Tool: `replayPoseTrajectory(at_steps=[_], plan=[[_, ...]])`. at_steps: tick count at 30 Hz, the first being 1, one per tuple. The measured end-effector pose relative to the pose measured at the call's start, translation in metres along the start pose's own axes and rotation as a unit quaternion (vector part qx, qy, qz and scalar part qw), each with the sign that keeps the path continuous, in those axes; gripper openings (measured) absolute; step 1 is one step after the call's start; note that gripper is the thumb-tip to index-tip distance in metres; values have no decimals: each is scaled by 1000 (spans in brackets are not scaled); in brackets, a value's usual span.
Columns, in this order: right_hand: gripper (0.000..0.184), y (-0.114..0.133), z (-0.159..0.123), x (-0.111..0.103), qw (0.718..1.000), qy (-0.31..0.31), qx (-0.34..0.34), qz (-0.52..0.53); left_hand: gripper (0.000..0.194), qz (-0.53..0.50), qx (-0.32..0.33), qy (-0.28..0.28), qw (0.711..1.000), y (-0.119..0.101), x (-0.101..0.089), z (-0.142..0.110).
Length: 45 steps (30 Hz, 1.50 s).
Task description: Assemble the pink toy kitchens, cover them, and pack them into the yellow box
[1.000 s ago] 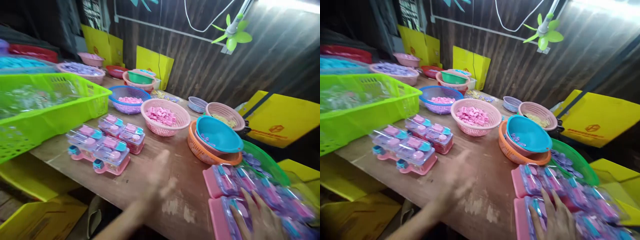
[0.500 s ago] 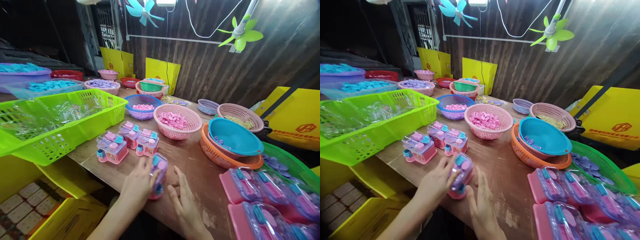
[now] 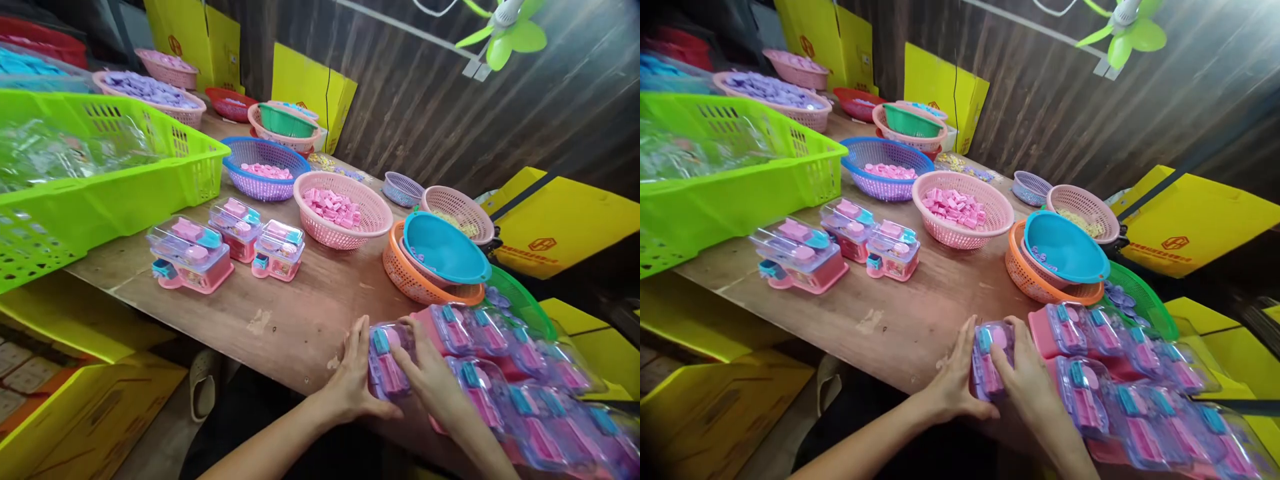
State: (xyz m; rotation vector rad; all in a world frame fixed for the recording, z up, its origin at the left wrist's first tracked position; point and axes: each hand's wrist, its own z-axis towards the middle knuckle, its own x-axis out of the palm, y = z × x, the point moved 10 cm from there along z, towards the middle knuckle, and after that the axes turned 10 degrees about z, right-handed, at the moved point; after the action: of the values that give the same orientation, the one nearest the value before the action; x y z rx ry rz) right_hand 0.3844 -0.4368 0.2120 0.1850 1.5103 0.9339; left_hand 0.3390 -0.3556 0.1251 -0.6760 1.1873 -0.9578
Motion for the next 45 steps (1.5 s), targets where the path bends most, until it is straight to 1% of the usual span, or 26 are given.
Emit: replayPoseTrajectory(at_steps=[2,3,6,10,15,21,26,28,31,34,36,41,45], plan=[[46,1,0,-4,999,11,0,-37,143,16,2,13,1000,-5,14,-2],[46,4,1,-3,998,19,-7,-53,143,28,2,8,1000,-7,18,-3],[38,11,5,2,995,42,-16,-89,144,61,-1,-30,998,-10,23,-2],[34,17,5,2,993,19,-19,-115,144,81,-14,-67,994,-9,27,-1],[32,23,0,0,990,-5,-26,-141,141,69,-23,-56,996,-6,34,1],[35,21,0,6,977,11,3,-212,144,56,-17,-77,995,-5,32,-1],[41,20,-1,11,969,37,2,-243,143,69,-46,-87,993,-3,28,-2],[41,20,-2,12,965,45,9,-257,141,71,-47,-88,992,-5,24,-2],[40,21,-6,12,957,46,22,-284,139,69,-36,-91,993,-9,19,-2],[40,24,-8,10,952,33,24,-302,137,67,-28,-97,993,-10,16,-2],[39,24,-7,10,952,29,21,-303,136,66,-30,-104,992,-9,15,-2],[37,18,-3,15,960,58,2,-274,131,58,-38,-109,992,-8,15,-1],[36,19,-4,15,963,60,-4,-264,129,43,-32,-118,992,-10,12,-1]])
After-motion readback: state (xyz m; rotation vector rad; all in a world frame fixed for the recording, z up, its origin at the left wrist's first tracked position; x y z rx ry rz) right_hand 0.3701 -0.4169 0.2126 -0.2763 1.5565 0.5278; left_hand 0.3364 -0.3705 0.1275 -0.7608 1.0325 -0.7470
